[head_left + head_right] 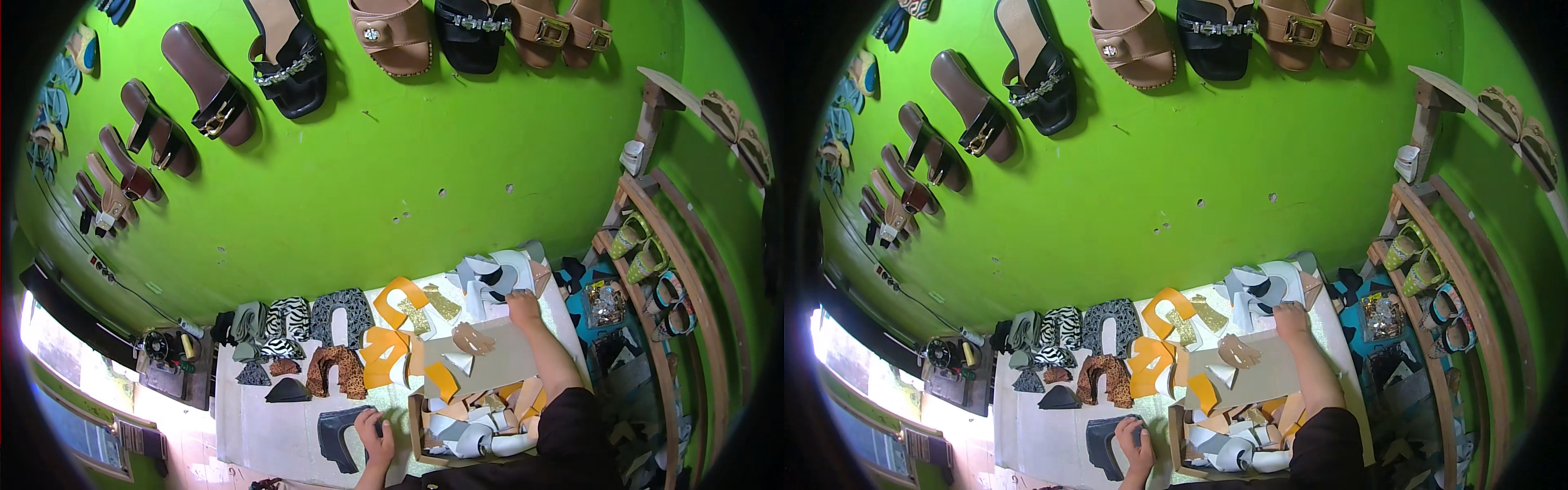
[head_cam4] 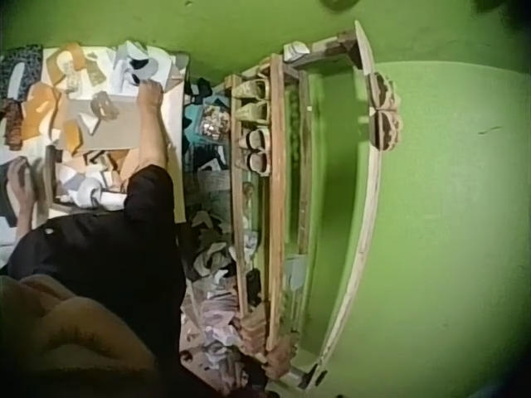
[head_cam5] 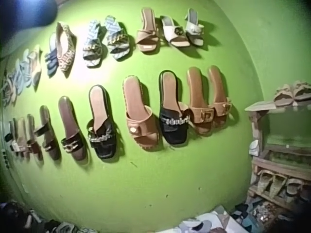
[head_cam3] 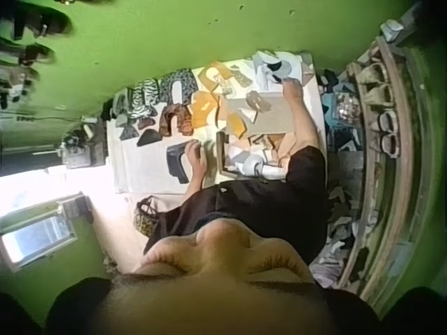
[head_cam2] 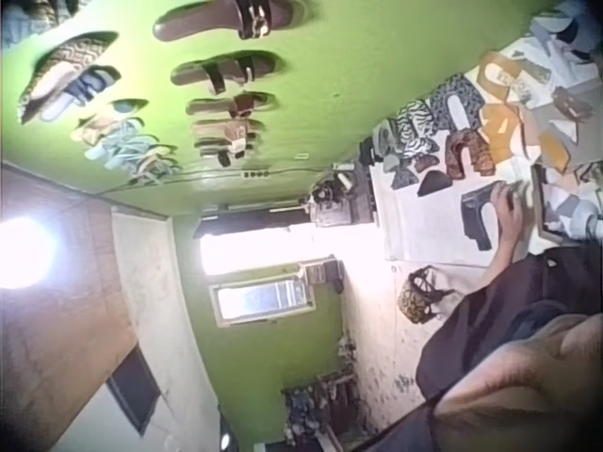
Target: The person is sorting and organizing various precut leather shoe components on a table.
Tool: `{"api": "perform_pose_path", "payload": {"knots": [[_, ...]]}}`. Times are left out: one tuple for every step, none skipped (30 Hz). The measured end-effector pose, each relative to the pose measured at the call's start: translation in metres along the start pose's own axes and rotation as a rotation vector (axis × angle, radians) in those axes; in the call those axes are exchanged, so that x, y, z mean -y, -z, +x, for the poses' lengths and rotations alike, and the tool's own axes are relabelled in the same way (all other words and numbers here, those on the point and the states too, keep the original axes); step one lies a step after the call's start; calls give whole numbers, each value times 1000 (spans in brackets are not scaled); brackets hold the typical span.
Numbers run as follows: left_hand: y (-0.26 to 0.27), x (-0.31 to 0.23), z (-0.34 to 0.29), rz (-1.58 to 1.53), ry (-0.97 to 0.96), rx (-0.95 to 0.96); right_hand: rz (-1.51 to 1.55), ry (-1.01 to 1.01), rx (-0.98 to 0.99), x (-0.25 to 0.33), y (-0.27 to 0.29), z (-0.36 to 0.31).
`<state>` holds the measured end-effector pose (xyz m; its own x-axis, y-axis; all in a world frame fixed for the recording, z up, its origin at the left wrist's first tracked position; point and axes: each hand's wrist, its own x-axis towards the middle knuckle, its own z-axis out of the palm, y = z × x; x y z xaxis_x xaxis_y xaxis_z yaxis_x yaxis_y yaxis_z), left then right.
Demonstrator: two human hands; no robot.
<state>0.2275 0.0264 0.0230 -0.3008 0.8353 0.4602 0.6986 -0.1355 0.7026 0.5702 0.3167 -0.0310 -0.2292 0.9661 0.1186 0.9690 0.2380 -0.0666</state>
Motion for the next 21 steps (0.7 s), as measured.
{"api": "perform_pose_path", "payload": {"knots": [[0,1,-1,-1,-1,-13,55,12,-63,-1,4,-3],[0,1,-1,-6,-3,-15,51,11,-66,-2,8,-4],[1,0,0,-27,5,-22,144,-46,-101,4,24,-5],[2,-1,0,-51,11,-24,236,-110,-135,5,35,-7],[3,-1,1,-55,11,-20,340,-85,-267,2,39,-8],[3,-2,2,-68,9,-21,334,-90,-263,0,46,-10],[3,-2,3,-83,5,-22,439,-123,-317,-2,52,-10],[4,-2,6,-91,5,-16,543,-156,-374,-3,59,-10],[6,-3,6,-78,-2,-26,658,-196,-290,1,76,-11],[6,-3,8,-72,-14,-33,649,-202,-290,2,87,-13],[5,-4,9,-88,-17,-43,711,-160,-318,3,97,-16],[4,-5,11,-98,-19,-39,774,-115,-347,3,108,-18],[3,-7,13,-112,-31,-54,806,-136,-275,2,120,-22],[1,-11,15,-128,-42,-69,796,-143,-282,2,132,-27],[-1,-15,18,-159,-68,-86,926,-135,-219,8,151,-34],[-3,-20,22,-169,-70,-84,1054,-128,-155,10,163,-41],[-4,-26,26,-188,-111,-59,1113,-63,-171,7,164,-44],[-4,-32,30,-203,-147,-39,1105,-62,-172,12,176,-50],[-5,-36,34,-196,-201,-35,1171,-48,-162,23,193,-58],[-6,-42,38,-202,-196,-37,1237,-34,-150,35,208,-66],[-8,-51,43,-242,-247,-3,1250,-58,-155,44,220,-76]]}}
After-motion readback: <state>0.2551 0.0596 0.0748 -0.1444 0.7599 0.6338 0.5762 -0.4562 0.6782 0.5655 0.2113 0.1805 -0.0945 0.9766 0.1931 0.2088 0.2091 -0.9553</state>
